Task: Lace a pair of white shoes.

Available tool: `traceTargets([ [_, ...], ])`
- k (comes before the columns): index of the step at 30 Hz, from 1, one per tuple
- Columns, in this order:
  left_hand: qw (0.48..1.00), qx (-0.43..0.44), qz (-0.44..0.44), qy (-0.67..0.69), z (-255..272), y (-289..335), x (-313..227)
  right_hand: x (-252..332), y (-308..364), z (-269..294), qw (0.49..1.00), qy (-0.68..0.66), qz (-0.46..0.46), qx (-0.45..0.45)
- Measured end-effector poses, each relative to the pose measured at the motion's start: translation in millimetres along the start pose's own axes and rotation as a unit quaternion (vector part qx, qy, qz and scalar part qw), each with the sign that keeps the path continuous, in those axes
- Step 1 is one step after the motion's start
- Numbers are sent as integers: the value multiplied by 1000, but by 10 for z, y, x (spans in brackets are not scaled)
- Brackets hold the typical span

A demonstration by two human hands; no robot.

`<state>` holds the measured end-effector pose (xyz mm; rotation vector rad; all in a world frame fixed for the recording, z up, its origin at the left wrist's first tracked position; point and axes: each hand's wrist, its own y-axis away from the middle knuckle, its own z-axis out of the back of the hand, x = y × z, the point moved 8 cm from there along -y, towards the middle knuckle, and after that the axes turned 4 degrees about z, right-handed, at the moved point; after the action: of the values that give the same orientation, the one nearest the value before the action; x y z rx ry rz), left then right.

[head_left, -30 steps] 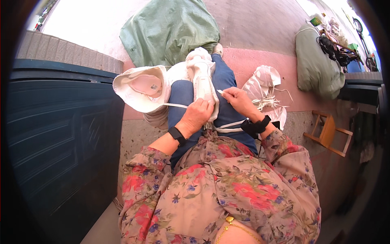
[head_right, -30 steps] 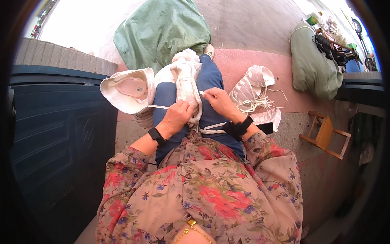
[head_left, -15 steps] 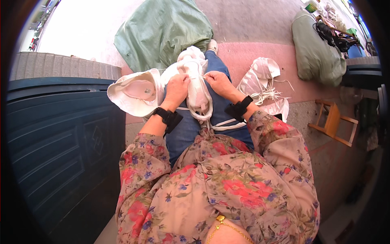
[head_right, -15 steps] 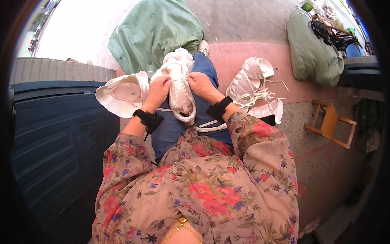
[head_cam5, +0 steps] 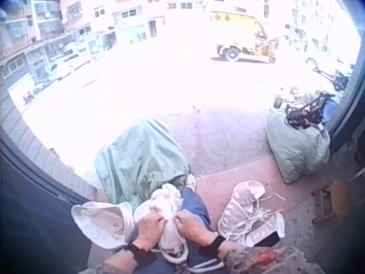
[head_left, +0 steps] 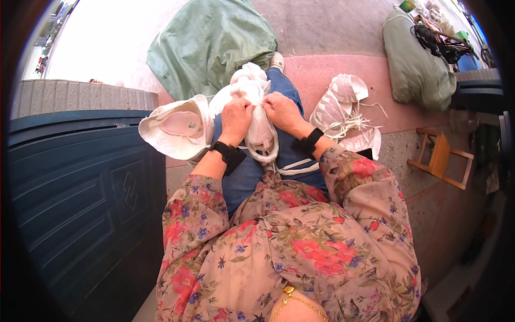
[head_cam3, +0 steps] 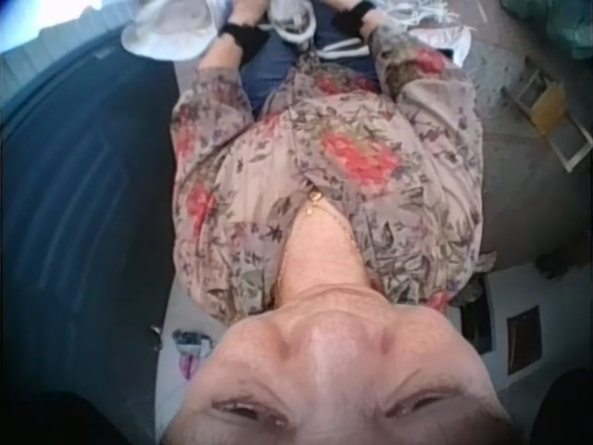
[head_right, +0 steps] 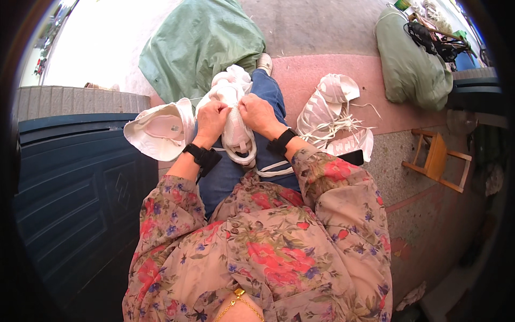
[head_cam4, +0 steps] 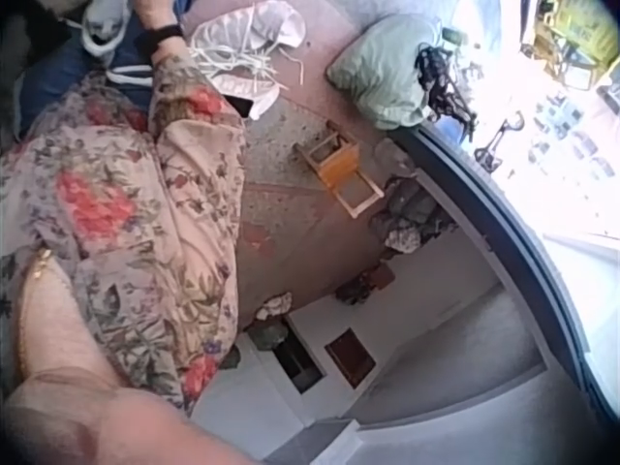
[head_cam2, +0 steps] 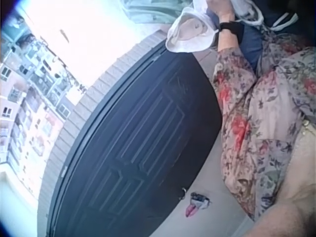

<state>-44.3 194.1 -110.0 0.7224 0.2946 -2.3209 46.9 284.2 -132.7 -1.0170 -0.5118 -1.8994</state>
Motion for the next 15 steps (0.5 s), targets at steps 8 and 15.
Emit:
traceTargets([
  [8,995,-9,69,72,-25,-18,141,204,-29,29,991,107,75,12],
  [15,994,9,83,72,-50,-27,182,253,-62,10,987,121,107,19],
])
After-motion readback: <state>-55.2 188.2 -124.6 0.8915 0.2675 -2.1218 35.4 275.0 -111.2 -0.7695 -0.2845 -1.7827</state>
